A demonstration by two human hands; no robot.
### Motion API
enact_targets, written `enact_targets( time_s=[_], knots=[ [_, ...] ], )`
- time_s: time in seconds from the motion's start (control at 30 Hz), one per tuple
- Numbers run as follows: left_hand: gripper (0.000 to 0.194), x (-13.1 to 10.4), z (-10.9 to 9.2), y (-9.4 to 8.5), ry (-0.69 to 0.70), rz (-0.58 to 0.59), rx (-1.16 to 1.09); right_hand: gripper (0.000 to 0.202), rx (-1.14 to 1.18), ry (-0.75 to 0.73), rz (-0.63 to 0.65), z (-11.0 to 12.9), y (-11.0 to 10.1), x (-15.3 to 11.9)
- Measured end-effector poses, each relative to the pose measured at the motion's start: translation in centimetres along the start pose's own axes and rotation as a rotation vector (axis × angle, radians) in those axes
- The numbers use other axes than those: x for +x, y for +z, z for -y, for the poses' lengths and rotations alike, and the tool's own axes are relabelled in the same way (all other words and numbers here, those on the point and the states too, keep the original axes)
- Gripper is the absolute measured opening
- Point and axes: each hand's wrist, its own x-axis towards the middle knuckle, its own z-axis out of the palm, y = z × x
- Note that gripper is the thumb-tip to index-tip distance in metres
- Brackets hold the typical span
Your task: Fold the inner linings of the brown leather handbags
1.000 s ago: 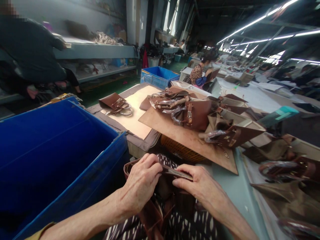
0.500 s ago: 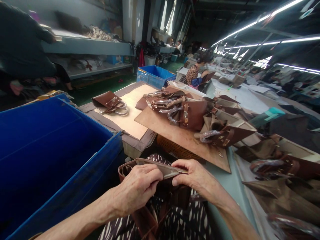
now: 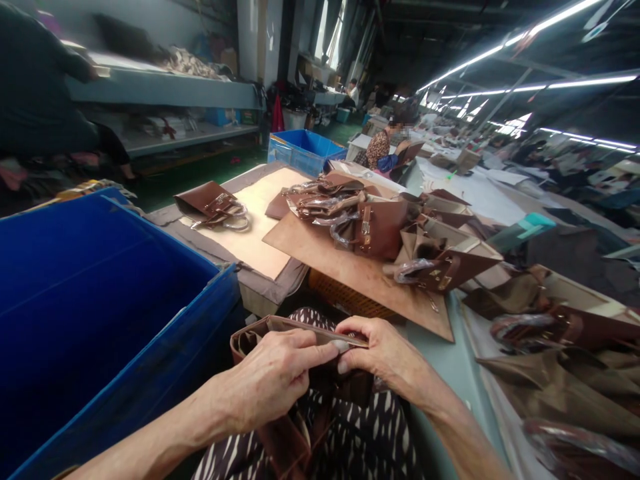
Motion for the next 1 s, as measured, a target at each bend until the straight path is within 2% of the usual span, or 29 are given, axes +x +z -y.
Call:
enact_targets(
  time_s=[0.13,0.27,0.33,0.5,0.67,0.87,1.0],
  knots=[
    [0.045,0.2,-0.2,-0.4,-0.011,0.058,-0.004,0.022,0.026,-0.106,-0.046,0.2,0.0,-0.1],
    [0.042,0.3,-0.3,-0.6,-0.006,0.068,-0.028,0.017,0.076,-0.224,-0.058,0.5,-0.1,-0.5],
    [0.041,0.4,-0.3,-0.5,0.002,0.062,-0.046,0.011,0.048,-0.252,-0.046,0.7,-0.1,-0.7],
    [0.031,0.6,-0.1,-0.3,-0.001,0.049,-0.067,0.011,-0.049,-0.254,-0.055,1.0,-0.2,-1.2],
    [0.022,1.2,0.6,0.3,-0.018,-0.029,-0.073,0.012,-0.069,-0.258,-0.072,0.9,-0.1,-1.0],
    [0.018,1.5,0.9,1.2,-0.204,-0.157,-0.07,0.015,0.022,-0.224,-0.114,0.6,0.1,-0.5],
    [0.017,1.3,1.0,1.5,-0.251,-0.263,0.04,0.018,0.062,-0.206,-0.143,-0.3,0.1,-0.2]
  ],
)
